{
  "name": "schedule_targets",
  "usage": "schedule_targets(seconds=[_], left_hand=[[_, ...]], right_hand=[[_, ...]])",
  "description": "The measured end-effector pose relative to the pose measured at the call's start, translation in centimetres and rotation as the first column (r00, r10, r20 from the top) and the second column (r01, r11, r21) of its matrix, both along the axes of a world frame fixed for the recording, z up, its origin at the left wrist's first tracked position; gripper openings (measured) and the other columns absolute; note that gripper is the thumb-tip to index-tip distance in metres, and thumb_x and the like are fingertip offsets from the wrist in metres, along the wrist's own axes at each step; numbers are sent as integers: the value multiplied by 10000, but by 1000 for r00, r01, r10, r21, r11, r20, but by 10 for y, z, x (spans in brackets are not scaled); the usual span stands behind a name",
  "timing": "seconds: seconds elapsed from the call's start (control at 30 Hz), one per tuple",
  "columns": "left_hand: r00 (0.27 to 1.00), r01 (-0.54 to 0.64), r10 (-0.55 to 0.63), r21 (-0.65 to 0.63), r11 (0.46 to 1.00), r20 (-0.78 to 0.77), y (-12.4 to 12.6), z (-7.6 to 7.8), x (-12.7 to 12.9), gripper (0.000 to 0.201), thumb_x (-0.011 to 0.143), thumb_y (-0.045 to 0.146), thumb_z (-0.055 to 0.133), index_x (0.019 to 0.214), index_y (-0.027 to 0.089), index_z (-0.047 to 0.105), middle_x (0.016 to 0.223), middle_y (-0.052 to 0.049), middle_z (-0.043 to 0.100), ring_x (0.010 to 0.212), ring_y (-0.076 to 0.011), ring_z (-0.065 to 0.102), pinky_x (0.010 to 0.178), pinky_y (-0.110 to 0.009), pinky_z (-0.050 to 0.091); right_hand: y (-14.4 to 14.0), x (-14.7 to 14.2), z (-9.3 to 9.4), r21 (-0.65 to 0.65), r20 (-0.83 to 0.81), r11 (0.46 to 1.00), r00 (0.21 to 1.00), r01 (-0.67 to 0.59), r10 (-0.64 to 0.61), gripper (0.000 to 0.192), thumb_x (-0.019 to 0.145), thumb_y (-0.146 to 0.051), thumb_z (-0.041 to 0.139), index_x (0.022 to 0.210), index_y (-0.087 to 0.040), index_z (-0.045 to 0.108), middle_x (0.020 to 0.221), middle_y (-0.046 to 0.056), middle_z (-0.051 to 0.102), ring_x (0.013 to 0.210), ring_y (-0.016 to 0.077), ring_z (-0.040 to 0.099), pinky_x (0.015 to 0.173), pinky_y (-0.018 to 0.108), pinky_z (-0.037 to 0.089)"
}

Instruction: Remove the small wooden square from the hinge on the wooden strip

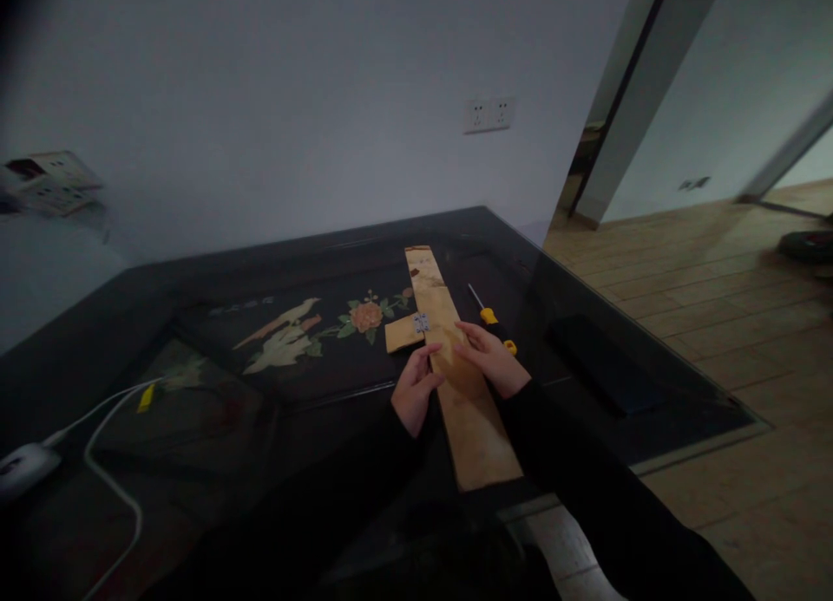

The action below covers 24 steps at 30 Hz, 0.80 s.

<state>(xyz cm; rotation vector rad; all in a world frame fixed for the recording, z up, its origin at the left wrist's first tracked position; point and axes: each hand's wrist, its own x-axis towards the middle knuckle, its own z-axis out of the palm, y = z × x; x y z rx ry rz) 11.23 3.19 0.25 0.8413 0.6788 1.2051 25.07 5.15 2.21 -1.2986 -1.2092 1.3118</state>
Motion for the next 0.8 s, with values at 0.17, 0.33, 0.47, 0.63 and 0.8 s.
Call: schedule_targets(seconds=[0.17,0.33,0.47,0.63,0.8], left_hand=[[1000,-20,20,-21,1000,-8,-2,4,-21,373,571,85,603,924,188,540,1000,-23,616,1039,-214,538,931,-351,373],[1000,-30,30,-32,999,-9,-12,7,-43,385,561,86,602,929,184,544,1020,-27,608,1046,-212,528,930,-342,373],[999,-36,35,-26,999,-29,-24,9,-61,379,585,86,595,947,188,549,1081,-38,584,1109,-229,493,951,-350,361],[996,-50,49,-25,998,-72,-39,11,-82,364,615,110,621,966,185,558,1124,-52,566,1149,-246,467,972,-354,343],[995,-51,47,-39,998,-92,-54,13,-100,380,625,121,629,993,189,565,1141,-54,559,1141,-244,470,950,-339,360]], right_hand=[[-2,-17,7,2,-37,999,998,-50,51,596,678,-360,633,1216,-168,461,1357,110,425,1278,196,398,1111,384,297],[-8,-37,10,-7,-64,994,992,-106,106,570,692,-335,626,1210,-166,461,1325,102,465,1259,188,422,1107,387,304],[-13,-49,8,-18,-83,989,986,-145,143,535,700,-328,623,1191,-171,482,1321,92,471,1258,175,422,1109,386,298],[-22,-67,8,-26,-111,982,976,-189,186,540,690,-312,635,1191,-175,488,1323,89,471,1248,174,434,1098,396,309],[-33,-82,8,-19,-143,973,964,-228,223,520,694,-305,629,1180,-178,492,1340,85,453,1244,165,437,1101,394,301]])
